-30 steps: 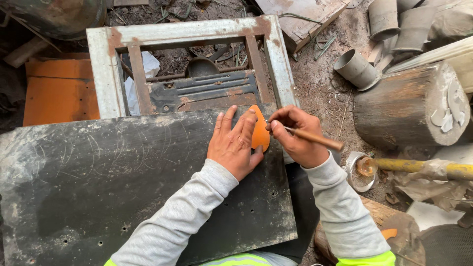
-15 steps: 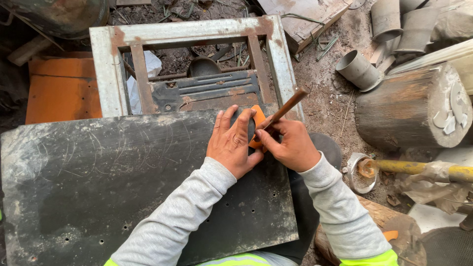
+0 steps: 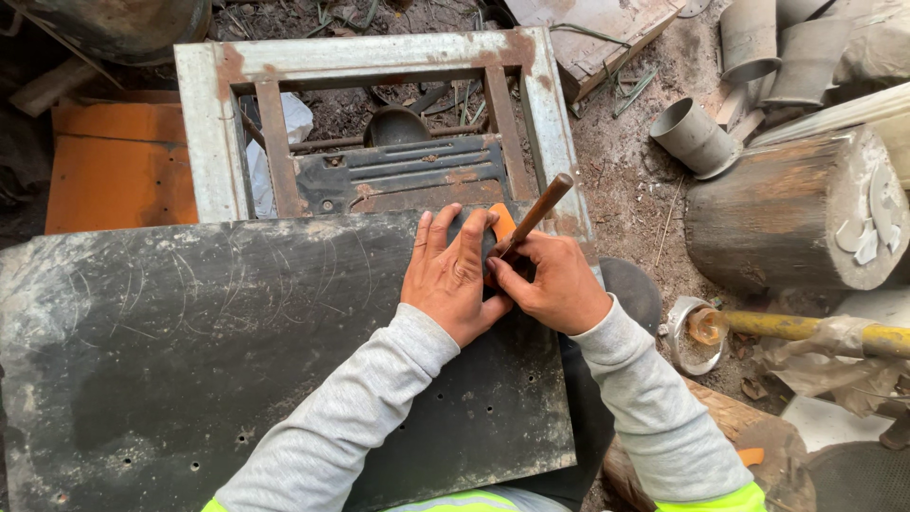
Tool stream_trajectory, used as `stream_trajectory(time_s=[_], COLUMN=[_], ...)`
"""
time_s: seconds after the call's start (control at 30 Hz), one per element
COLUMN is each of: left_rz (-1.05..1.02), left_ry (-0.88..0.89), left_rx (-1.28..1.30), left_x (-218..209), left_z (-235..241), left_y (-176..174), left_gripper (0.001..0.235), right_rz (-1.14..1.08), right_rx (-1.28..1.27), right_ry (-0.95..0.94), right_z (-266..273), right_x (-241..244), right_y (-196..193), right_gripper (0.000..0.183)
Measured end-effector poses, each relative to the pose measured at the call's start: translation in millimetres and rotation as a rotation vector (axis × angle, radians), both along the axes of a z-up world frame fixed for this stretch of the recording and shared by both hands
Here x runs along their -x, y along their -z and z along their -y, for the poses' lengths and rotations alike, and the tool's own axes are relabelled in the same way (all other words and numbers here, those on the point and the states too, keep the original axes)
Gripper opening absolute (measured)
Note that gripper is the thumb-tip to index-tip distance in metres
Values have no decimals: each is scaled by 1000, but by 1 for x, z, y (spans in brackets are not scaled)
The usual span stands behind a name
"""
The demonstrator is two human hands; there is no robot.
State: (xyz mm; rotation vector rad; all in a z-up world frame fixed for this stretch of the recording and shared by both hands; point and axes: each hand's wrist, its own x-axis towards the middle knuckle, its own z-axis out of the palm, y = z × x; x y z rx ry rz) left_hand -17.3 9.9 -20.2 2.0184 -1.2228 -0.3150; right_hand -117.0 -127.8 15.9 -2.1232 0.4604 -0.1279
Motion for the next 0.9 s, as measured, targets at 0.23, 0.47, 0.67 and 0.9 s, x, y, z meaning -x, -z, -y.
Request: stream_trajectory(time_s=[0.23,0.47,0.67,0.9], left_rz=[2,4,19,11], left_ry=[-22,-27,-29,-33], left_rx=[-10,-34,-21,-12], left_x=[1,2,1,4], left_z=[0,0,0,-2], left_y=[-2,-5,-6,-4], left_gripper=[96,99,101,101], right_rz=[-25,65,258,371], right_rx=[39,80,293,209], right_ry=[-2,-11,-56,-14], right_z=[5,18,20,18], right_x=[-2,-11,-19,-16], right_y=[4,4,10,20], right_gripper=[12,16,18,15])
